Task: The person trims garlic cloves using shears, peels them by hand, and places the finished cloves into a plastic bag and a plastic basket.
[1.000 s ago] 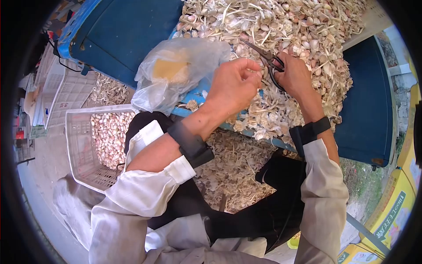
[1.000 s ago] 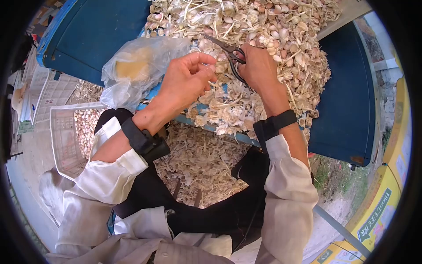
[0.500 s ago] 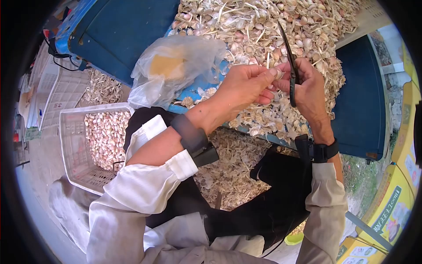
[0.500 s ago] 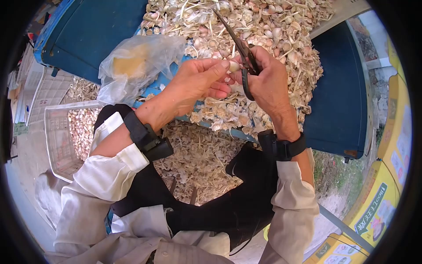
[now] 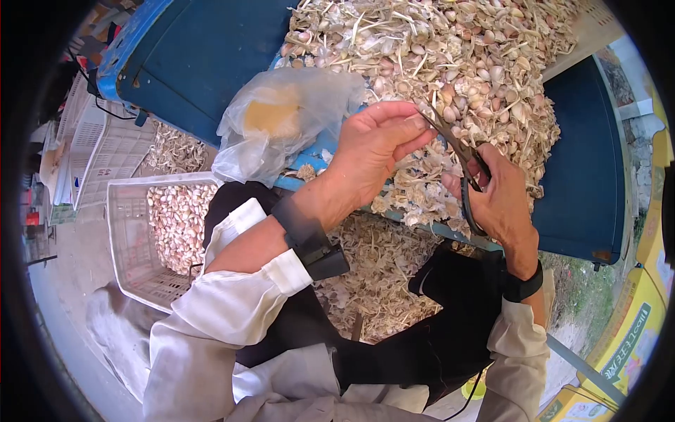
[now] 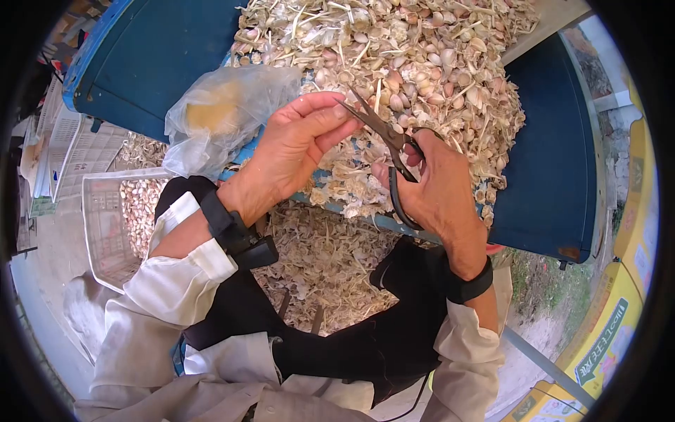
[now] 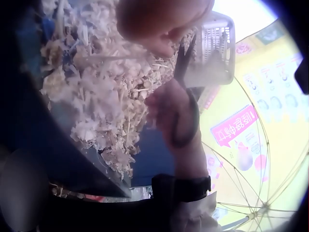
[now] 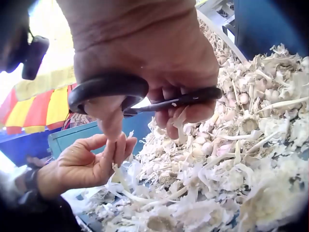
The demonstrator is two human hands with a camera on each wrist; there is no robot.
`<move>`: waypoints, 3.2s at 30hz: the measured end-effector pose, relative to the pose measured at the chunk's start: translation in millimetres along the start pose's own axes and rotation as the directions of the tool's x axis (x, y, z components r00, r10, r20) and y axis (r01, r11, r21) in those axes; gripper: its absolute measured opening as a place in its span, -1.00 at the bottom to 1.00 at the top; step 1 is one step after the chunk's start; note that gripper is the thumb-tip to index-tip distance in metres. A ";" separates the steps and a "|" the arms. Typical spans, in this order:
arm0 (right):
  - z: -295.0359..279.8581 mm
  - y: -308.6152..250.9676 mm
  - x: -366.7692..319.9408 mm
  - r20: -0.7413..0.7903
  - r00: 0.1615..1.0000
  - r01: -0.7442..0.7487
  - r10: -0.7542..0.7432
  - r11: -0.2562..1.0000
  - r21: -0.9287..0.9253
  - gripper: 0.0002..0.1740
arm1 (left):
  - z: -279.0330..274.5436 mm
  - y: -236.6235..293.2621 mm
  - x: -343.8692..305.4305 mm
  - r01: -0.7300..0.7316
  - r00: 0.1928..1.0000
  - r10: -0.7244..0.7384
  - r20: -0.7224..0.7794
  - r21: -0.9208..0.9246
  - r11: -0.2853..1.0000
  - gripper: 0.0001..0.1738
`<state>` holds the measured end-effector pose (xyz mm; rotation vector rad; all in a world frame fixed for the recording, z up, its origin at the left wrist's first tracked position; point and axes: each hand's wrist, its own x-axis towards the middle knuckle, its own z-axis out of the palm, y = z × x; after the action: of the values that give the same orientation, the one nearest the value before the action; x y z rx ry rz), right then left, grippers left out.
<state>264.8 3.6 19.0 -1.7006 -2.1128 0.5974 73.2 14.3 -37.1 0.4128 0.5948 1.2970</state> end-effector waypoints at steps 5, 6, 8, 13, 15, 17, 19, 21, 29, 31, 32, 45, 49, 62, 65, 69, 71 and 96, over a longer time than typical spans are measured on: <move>1.4 1.9 -2.2 0.052 0.999 0.018 -0.015 0.998 -0.062 -0.49 | 3.9 -2.9 1.2 -0.045 0.999 0.045 -0.007 0.037 0.998 -0.76; 0.7 1.6 -2.3 0.071 0.997 0.001 0.004 0.998 -0.067 -0.49 | 3.1 -2.4 0.8 -0.044 0.999 0.044 -0.005 0.072 0.996 -0.77; 1.6 3.1 -2.0 0.069 0.997 0.033 -0.030 0.999 -0.041 -0.54 | 1.9 0.5 -0.8 -0.059 0.998 0.057 0.014 0.108 0.992 -0.78; 12.6 9.8 9.8 0.130 0.983 -0.170 0.130 0.907 0.384 -0.65 | 3.5 3.8 -5.0 -0.106 0.992 0.101 0.070 0.065 0.992 -0.81; 15.2 22.3 40.0 -0.025 0.997 -0.060 0.074 0.927 0.371 -0.70 | 2.4 9.4 -7.1 -0.070 0.997 0.070 0.038 -0.015 0.997 -0.83; 21.1 37.7 74.8 -0.143 0.990 0.039 -0.001 0.965 0.258 -0.75 | -3.3 13.8 -7.8 -0.015 1.000 0.017 0.024 -0.055 0.998 -0.85; 35.5 51.8 103.3 -0.209 0.972 0.117 -0.104 0.992 0.050 -0.77 | -12.9 17.2 -7.1 0.061 0.998 -0.059 0.022 -0.053 0.997 -0.85; 51.1 50.6 113.4 -0.157 0.979 0.107 -0.133 0.981 -0.162 -0.75 | -16.5 20.5 -5.8 0.118 0.993 -0.117 -0.024 0.029 0.993 -0.84; 17.2 4.4 86.8 -0.141 0.963 0.214 -0.229 0.971 -0.108 -0.71 | 4.4 11.2 4.7 0.113 0.993 -0.084 -0.082 0.487 0.866 -0.68; 6.6 -15.1 66.6 -0.059 0.942 0.330 -0.331 0.944 -0.031 -0.70 | 9.6 7.2 5.5 0.071 0.997 -0.064 -0.033 0.523 0.849 -0.67; 4.3 -18.2 58.9 -0.023 0.926 0.378 -0.378 0.926 0.013 -0.69 | 8.7 5.6 4.7 0.090 0.994 -0.109 0.008 0.496 0.864 -0.69; -15.4 11.6 9.8 0.064 0.986 0.164 -0.154 0.964 -0.209 -0.41 | 0.5 2.6 -1.7 -0.102 0.989 0.030 0.146 0.521 0.847 -0.57; -18.0 11.4 10.5 0.092 0.989 0.139 -0.118 0.957 -0.257 -0.44 | 0.8 13.2 -4.8 -0.122 0.987 0.032 0.159 0.596 0.794 -0.54; 13.4 21.8 11.1 0.032 0.998 0.057 -0.058 0.997 0.050 -0.58 | -1.9 22.6 -10.5 -0.183 0.979 0.089 0.183 0.592 0.785 -0.64; 8.0 12.2 23.1 0.104 0.982 -0.189 0.157 0.815 0.548 -0.69 | -0.1 20.9 -15.6 -0.076 0.984 -0.030 0.174 0.570 0.818 -0.68; 24.2 7.7 33.8 0.147 0.989 -0.118 -0.009 0.553 0.825 -0.64 | 1.0 10.5 -19.4 0.047 0.973 -0.181 0.141 0.648 0.760 -0.70; 29.9 0.0 35.2 0.183 0.981 -0.099 -0.065 0.643 0.759 -0.65 | 0.5 6.4 -21.0 0.062 0.973 -0.184 0.141 0.606 0.793 -0.73; 29.2 -13.5 46.5 0.041 0.982 0.135 -0.184 0.839 0.527 -0.69 | -7.8 -6.5 -6.7 -0.044 0.997 0.016 0.070 0.411 0.910 -0.65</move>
<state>228.6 43.7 2.3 -1.1978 -1.8855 1.0972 72.3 6.0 -45.9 0.8138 0.8135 1.1786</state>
